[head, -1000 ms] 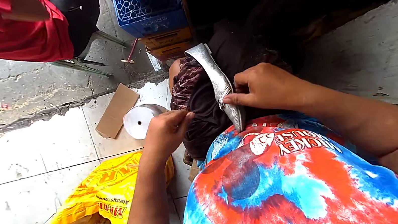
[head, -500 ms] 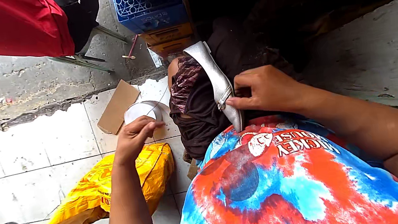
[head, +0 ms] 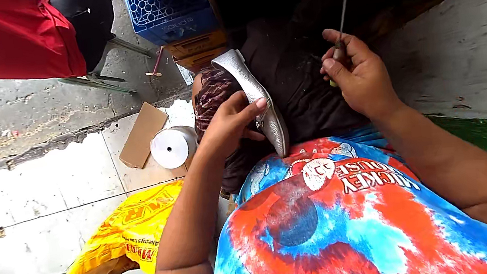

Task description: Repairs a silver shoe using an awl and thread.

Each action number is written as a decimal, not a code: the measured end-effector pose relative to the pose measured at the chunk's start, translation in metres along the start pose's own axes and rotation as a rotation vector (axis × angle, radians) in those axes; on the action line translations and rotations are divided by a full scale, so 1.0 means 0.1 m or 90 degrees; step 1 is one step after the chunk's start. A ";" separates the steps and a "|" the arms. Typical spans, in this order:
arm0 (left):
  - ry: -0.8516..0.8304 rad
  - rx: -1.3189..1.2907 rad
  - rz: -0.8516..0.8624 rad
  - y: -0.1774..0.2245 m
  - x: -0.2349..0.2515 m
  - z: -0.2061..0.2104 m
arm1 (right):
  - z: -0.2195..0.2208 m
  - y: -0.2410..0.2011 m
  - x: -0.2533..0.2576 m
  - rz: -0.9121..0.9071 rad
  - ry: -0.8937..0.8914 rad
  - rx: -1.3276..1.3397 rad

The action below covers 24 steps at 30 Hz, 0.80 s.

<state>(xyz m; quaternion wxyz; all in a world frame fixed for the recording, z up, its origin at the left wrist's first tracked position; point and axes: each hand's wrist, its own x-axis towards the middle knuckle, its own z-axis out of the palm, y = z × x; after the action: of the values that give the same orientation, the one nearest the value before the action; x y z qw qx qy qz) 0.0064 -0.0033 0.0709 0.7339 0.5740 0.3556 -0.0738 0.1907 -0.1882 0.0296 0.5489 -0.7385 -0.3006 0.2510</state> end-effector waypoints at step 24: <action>-0.290 -0.336 0.182 -0.62 0.11 -0.45 | 0.10 -0.37 -0.15 -0.186 -0.384 -0.198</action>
<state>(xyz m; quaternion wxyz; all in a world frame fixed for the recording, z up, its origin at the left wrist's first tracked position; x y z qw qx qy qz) -0.0369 0.0194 0.0113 0.9198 0.3778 0.1061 -0.0025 0.1668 -0.1840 0.0629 0.3470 -0.6550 -0.5858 0.3278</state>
